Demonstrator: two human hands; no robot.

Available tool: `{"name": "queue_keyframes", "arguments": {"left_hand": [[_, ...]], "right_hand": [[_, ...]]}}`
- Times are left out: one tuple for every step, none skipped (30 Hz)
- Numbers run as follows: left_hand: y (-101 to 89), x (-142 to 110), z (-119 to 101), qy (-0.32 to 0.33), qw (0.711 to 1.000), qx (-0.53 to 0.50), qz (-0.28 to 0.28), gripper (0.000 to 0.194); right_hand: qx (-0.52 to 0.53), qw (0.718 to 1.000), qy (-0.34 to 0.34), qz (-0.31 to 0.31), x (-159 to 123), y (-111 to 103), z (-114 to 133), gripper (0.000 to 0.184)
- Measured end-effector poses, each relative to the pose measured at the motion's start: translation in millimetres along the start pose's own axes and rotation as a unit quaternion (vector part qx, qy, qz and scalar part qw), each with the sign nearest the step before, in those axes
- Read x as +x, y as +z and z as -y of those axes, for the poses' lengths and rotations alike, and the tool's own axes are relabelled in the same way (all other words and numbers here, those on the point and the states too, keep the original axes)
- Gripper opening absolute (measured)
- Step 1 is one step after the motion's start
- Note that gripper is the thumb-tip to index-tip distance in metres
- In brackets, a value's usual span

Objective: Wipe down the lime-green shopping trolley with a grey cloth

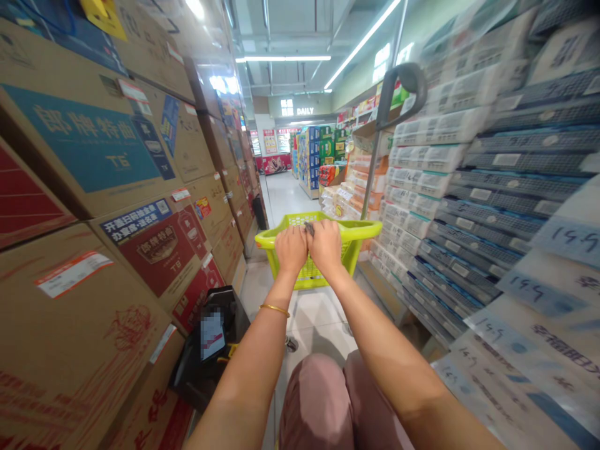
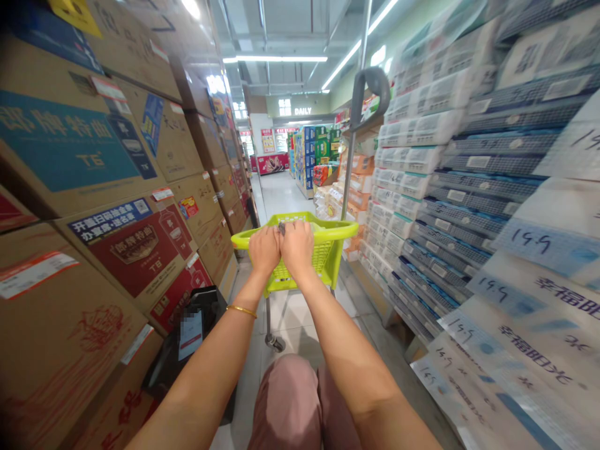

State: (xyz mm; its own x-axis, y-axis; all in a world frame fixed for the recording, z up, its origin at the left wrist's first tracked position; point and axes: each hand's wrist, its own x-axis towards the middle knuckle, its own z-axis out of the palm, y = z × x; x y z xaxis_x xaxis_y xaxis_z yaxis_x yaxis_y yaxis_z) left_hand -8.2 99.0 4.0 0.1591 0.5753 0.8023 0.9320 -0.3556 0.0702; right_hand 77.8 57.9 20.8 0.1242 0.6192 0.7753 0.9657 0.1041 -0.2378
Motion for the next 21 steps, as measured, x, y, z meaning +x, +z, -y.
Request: {"name": "queue_keyframes", "arguments": {"left_hand": [[-0.7,0.2,2.0,0.007,1.0,0.001,0.001,0.04],[-1.3,0.4,4.2,0.013,1.0,0.003,0.001,0.04],[-1.8,0.8,6.2,0.018,1.0,0.006,0.0,0.04],[-2.1,1.1,8.2,0.022,1.0,0.009,-0.002,0.04],[-2.2,1.5,9.9,0.024,1.0,0.01,-0.004,0.039],[-2.1,1.9,11.4,0.026,1.0,0.011,-0.006,0.038],[-1.9,2.3,12.7,0.025,1.0,0.01,-0.007,0.037],[-1.7,2.6,13.8,0.023,1.0,0.009,-0.008,0.036],[-1.5,2.9,14.9,0.022,1.0,0.007,-0.008,0.036],[-1.6,3.2,16.0,0.021,1.0,0.003,-0.007,0.035],[-1.8,3.4,17.1,0.02,1.0,0.0,-0.006,0.035],[-2.3,3.6,18.4,0.02,1.0,-0.004,-0.004,0.035],[-3.0,3.8,19.7,0.019,1.0,-0.008,-0.001,0.035],[-3.9,4.0,21.2,0.018,1.0,-0.012,0.002,0.035],[-5.0,4.1,22.8,0.015,1.0,-0.015,0.006,0.035],[-6.1,4.2,24.5,0.013,1.0,-0.018,0.01,0.035],[-7.2,4.4,26.2,0.011,1.0,-0.019,0.014,0.036],[-8.4,4.5,27.9,0.009,1.0,-0.02,0.018,0.036],[-9.6,4.6,29.5,0.009,1.0,-0.02,0.022,0.037],[-11.1,4.8,30.7,0.009,0.999,-0.018,0.028,0.038],[-13.0,4.9,31.4,0.007,0.999,-0.014,0.034,0.039]], "right_hand": [[-0.003,1.0,-0.006,0.003,-0.3,0.0,-1.4,0.028],[-0.007,1.0,-0.012,0.006,-0.4,-0.5,-4.5,0.027],[-0.012,1.0,-0.012,0.009,-0.3,-1.5,-8.7,0.025],[-0.018,1.0,-0.007,0.011,0.2,-2.8,-13.5,0.024],[-0.024,1.0,0.002,0.014,0.9,-4.5,-18.6,0.023],[-0.03,0.999,0.012,0.016,2.0,-6.4,-23.7,0.023],[-0.036,0.999,0.023,0.018,3.3,-8.4,-28.7,0.023],[-0.043,0.998,0.033,0.02,4.7,-10.6,-33.6,0.023],[-0.049,0.998,0.043,0.022,6.2,-12.9,-38.4,0.024],[-0.054,0.997,0.053,0.024,7.7,-15.3,-43.1,0.025],[-0.059,0.996,0.064,0.028,9.0,-17.7,-47.8,0.026],[-0.064,0.995,0.075,0.032,10.1,-20.0,-52.2,0.027],[-0.068,0.993,0.085,0.038,11.0,-22.4,-56.2,0.028],[-0.071,0.992,0.093,0.045,11.5,-24.5,-59.5,0.029],[-0.075,0.991,0.098,0.052,11.7,-26.5,-61.9,0.029],[-0.078,0.99,0.1,0.058,11.7,-28.3,-63.2,0.029],[-0.08,0.99,0.098,0.065,11.5,-29.9,-63.4,0.029],[-0.081,0.99,0.095,0.071,11.2,-31.3,-62.5,0.029],[-0.082,0.989,0.092,0.076,10.8,-32.4,-60.7,0.029],[-0.083,0.989,0.091,0.08,10.4,-33.5,-58.2,0.029],[-0.084,0.989,0.09,0.084,9.9,-34.3,-55.4,0.028]]}}
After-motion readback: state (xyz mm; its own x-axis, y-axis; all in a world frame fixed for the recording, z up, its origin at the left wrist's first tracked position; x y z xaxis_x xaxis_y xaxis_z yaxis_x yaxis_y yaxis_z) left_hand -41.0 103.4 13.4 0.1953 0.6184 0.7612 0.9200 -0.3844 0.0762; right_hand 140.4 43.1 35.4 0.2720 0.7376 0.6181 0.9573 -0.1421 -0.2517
